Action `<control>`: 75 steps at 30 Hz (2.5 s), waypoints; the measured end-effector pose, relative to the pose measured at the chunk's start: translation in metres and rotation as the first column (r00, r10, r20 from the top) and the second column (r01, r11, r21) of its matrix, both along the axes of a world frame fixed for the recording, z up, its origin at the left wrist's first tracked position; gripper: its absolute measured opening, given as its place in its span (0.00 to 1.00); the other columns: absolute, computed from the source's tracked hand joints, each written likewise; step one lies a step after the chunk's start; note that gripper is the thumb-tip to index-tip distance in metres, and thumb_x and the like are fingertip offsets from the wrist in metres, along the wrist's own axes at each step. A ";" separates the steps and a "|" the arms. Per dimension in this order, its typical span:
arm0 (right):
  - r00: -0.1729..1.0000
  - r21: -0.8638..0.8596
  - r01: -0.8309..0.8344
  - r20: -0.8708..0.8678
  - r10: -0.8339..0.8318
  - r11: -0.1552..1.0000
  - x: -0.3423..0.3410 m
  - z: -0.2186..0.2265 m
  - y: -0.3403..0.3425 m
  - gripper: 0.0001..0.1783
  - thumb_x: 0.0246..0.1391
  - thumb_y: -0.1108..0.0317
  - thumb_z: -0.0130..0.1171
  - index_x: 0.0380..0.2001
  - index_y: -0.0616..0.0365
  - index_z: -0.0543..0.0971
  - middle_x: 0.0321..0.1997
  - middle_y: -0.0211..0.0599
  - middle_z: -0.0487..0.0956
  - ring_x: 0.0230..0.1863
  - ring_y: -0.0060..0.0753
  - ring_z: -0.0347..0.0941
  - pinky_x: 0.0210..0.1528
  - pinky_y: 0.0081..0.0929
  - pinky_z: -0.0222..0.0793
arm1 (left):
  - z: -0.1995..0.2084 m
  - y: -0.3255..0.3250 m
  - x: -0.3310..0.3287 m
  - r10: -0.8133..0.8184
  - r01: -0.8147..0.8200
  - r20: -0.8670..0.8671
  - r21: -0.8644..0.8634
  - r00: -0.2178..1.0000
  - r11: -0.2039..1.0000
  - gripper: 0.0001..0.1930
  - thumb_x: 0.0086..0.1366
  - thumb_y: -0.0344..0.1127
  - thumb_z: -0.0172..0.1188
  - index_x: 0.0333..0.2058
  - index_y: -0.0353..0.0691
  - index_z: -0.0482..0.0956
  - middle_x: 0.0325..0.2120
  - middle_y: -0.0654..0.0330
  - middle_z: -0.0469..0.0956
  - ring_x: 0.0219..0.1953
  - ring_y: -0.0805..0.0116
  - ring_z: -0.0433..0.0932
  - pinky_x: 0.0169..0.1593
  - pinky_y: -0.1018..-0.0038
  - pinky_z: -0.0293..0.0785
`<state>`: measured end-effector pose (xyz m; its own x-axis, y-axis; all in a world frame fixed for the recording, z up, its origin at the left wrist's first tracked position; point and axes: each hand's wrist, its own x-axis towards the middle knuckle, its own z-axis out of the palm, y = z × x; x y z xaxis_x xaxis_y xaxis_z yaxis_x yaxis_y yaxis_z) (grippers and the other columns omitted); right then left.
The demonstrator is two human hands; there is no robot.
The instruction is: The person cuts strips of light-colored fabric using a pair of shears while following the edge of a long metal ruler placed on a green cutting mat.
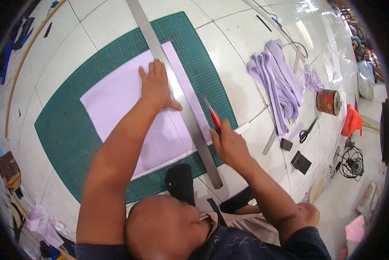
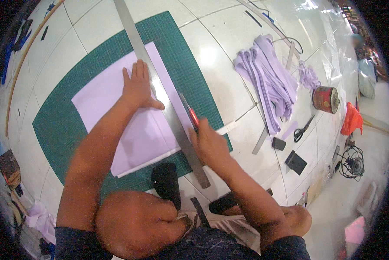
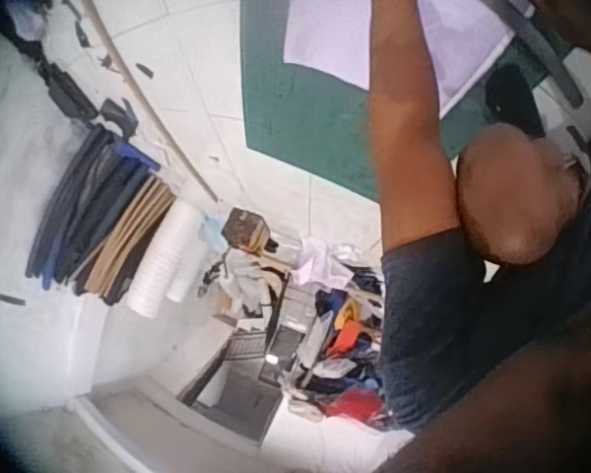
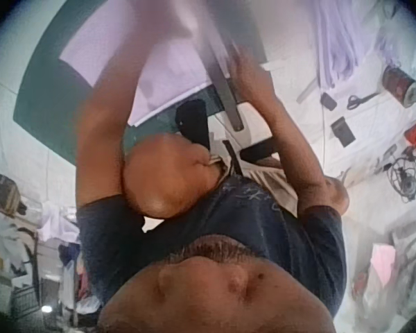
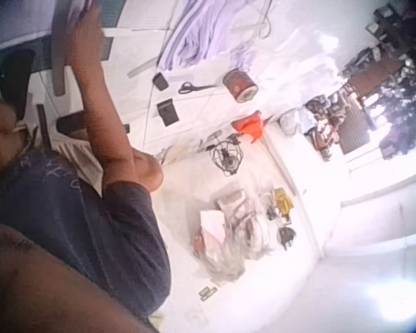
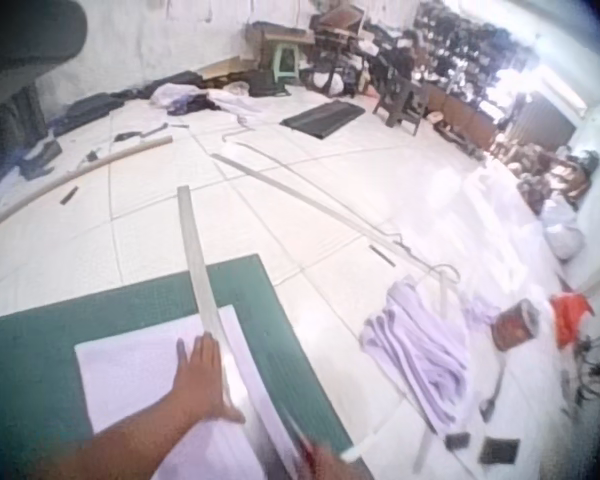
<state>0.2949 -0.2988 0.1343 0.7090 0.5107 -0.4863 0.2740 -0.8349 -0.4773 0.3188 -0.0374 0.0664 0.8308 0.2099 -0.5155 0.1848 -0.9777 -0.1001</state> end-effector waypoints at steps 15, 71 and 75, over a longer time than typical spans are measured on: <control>0.996 0.096 0.051 0.074 -0.059 0.994 0.096 -0.074 0.190 0.24 0.68 0.51 0.43 0.46 0.66 0.65 0.41 0.63 0.80 0.41 0.62 0.81 0.45 0.52 0.76 | 0.005 -0.004 0.003 -0.001 0.000 -0.032 -0.046 0.999 0.999 0.78 0.32 0.77 0.71 0.73 0.33 0.41 0.74 0.43 0.40 0.76 0.45 0.36 0.70 0.36 0.38; 0.873 -0.062 0.387 -0.296 -0.387 0.920 -0.088 -0.008 -0.122 0.20 0.66 0.55 0.54 0.49 0.58 0.67 0.32 0.53 0.80 0.37 0.61 0.78 0.38 0.49 0.71 | -0.007 0.045 0.107 0.155 -0.141 0.308 -0.067 0.939 0.988 0.19 0.62 0.46 0.62 0.48 0.43 0.82 0.50 0.52 0.76 0.57 0.52 0.72 0.61 0.49 0.64; 0.836 -0.113 0.420 -0.338 -0.432 0.900 -0.083 -0.009 -0.119 0.21 0.66 0.54 0.54 0.50 0.59 0.67 0.33 0.55 0.80 0.37 0.63 0.78 0.38 0.50 0.70 | -0.008 0.047 0.105 0.305 -0.225 0.300 -0.274 0.904 0.935 0.23 0.58 0.47 0.66 0.50 0.42 0.81 0.52 0.50 0.76 0.58 0.50 0.72 0.60 0.51 0.66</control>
